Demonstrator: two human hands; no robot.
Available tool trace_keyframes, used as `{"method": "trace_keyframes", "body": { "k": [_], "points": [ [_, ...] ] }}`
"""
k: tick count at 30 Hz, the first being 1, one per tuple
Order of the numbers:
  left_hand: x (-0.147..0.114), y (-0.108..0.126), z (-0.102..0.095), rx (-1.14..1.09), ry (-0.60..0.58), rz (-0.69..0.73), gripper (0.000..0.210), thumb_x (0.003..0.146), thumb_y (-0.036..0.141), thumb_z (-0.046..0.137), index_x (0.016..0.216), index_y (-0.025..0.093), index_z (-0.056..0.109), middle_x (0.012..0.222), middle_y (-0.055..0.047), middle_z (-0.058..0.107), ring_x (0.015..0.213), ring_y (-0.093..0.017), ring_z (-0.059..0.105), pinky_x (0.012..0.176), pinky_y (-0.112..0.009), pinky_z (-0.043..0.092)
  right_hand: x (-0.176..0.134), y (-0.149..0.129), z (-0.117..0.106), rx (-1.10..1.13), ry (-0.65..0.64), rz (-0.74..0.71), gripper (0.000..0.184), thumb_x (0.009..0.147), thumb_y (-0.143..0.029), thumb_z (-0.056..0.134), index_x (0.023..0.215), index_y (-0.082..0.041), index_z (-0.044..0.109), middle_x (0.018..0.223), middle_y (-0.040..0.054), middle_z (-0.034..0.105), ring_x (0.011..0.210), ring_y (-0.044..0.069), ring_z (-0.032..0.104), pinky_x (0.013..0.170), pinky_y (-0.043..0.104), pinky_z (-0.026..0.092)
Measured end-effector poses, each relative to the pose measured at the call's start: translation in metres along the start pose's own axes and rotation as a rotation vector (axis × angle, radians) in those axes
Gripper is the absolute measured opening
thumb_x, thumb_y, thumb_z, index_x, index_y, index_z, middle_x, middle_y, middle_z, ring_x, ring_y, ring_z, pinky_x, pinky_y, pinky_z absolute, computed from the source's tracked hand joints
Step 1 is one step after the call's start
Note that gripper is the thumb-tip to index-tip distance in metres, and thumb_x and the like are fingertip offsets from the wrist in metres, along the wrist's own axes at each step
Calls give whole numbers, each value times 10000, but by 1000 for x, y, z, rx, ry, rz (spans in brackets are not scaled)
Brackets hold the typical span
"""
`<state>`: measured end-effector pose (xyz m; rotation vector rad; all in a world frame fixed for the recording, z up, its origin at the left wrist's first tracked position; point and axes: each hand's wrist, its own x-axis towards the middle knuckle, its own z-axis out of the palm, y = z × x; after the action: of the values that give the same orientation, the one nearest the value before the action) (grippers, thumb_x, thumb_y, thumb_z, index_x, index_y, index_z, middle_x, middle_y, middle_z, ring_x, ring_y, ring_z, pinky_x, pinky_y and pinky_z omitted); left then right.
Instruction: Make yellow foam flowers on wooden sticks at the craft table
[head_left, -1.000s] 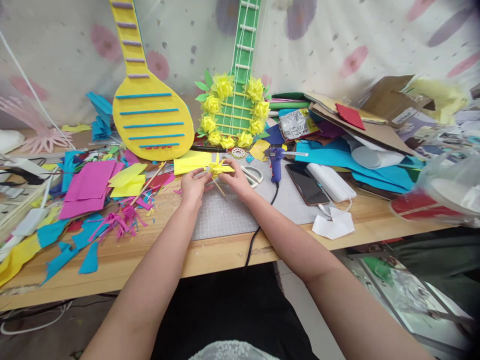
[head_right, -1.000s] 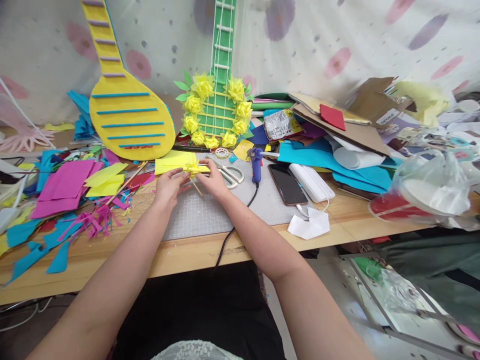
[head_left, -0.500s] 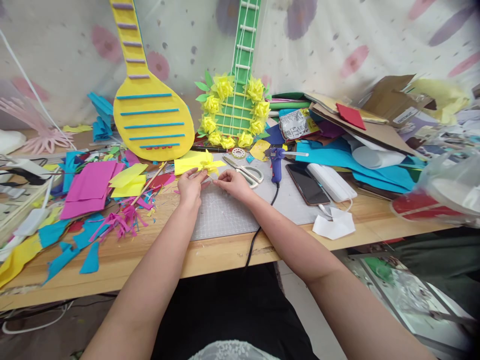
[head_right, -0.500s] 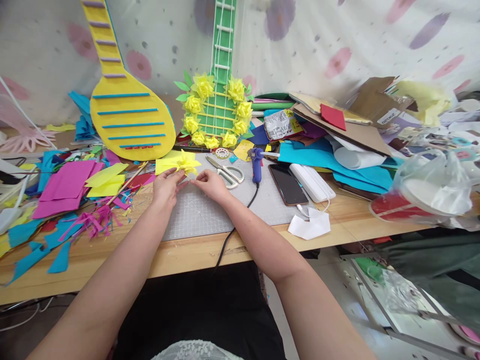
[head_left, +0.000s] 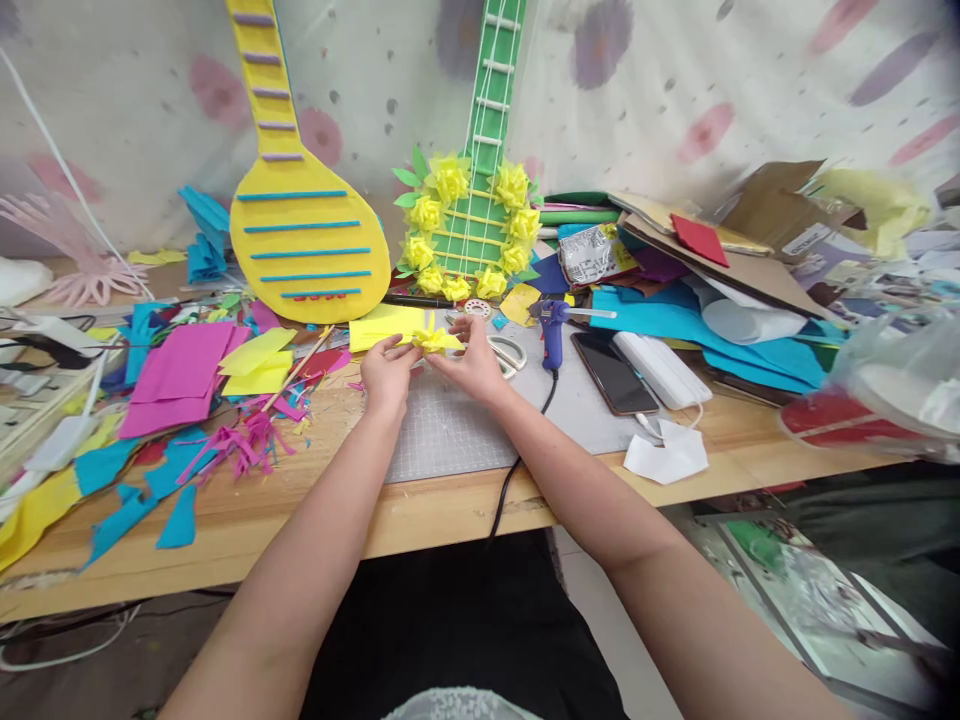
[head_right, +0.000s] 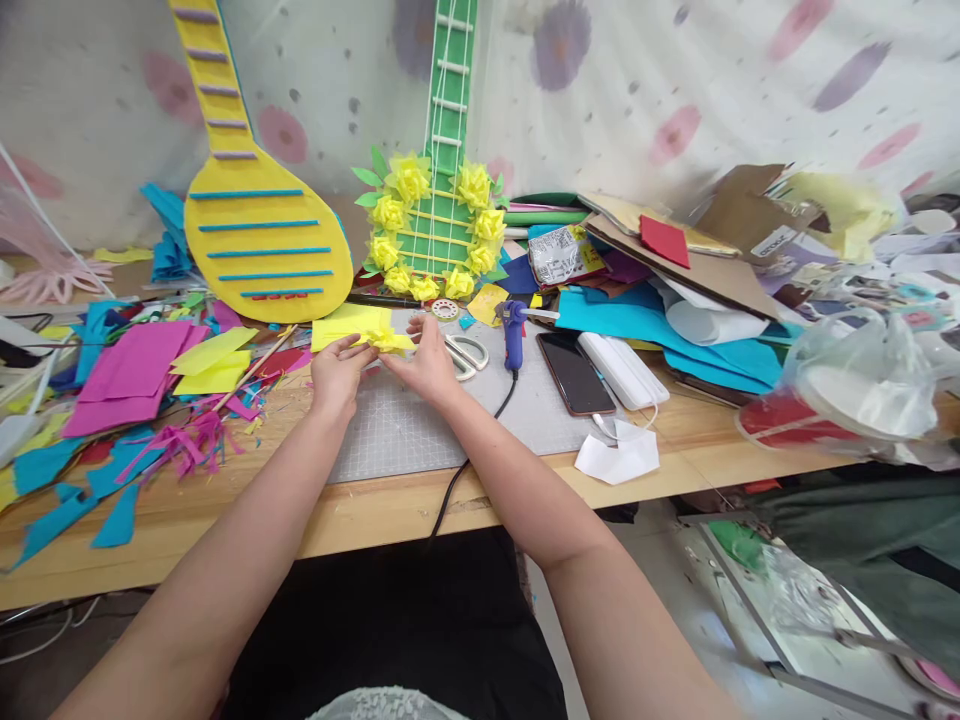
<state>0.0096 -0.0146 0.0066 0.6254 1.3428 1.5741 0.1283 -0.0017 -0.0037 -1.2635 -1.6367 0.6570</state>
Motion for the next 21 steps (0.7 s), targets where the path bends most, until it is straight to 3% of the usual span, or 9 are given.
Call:
{"method": "trace_keyframes", "body": {
  "k": [4, 7, 11, 21],
  "points": [
    [-4, -2, 3, 57, -12, 36, 364, 618, 56, 662, 966, 116, 576, 800, -70, 659, 697, -148, 635, 654, -298, 534, 1, -1, 7, 119, -21, -30, 548, 655, -333, 620, 1108, -185, 352, 995, 69, 548, 921, 176, 558, 849, 341, 438],
    [-5, -2, 5, 76, -19, 41, 359, 606, 65, 678, 948, 129, 591, 796, -60, 659, 719, -153, 636, 654, -292, 534, 3, 3, 12, 230, -8, 74, 459, 678, -291, 579, 1073, -200, 363, 929, 40, 557, 821, 154, 579, 804, 338, 465],
    [-7, -1, 8, 58, -24, -5, 316, 602, 47, 676, 899, 129, 604, 803, -61, 654, 705, -145, 631, 647, -290, 534, 7, 9, 15, 436, 18, 203, 377, 671, -259, 576, 990, -223, 379, 946, 23, 551, 828, 130, 578, 768, 307, 494],
    [-7, 2, 8, 45, -27, -47, 278, 604, 25, 668, 838, 134, 565, 794, -46, 640, 626, -105, 601, 574, -246, 516, 8, 4, 12, 711, -31, 368, 380, 627, -226, 601, 937, -226, 383, 909, -10, 528, 718, 86, 565, 695, 265, 516]
  ]
}}
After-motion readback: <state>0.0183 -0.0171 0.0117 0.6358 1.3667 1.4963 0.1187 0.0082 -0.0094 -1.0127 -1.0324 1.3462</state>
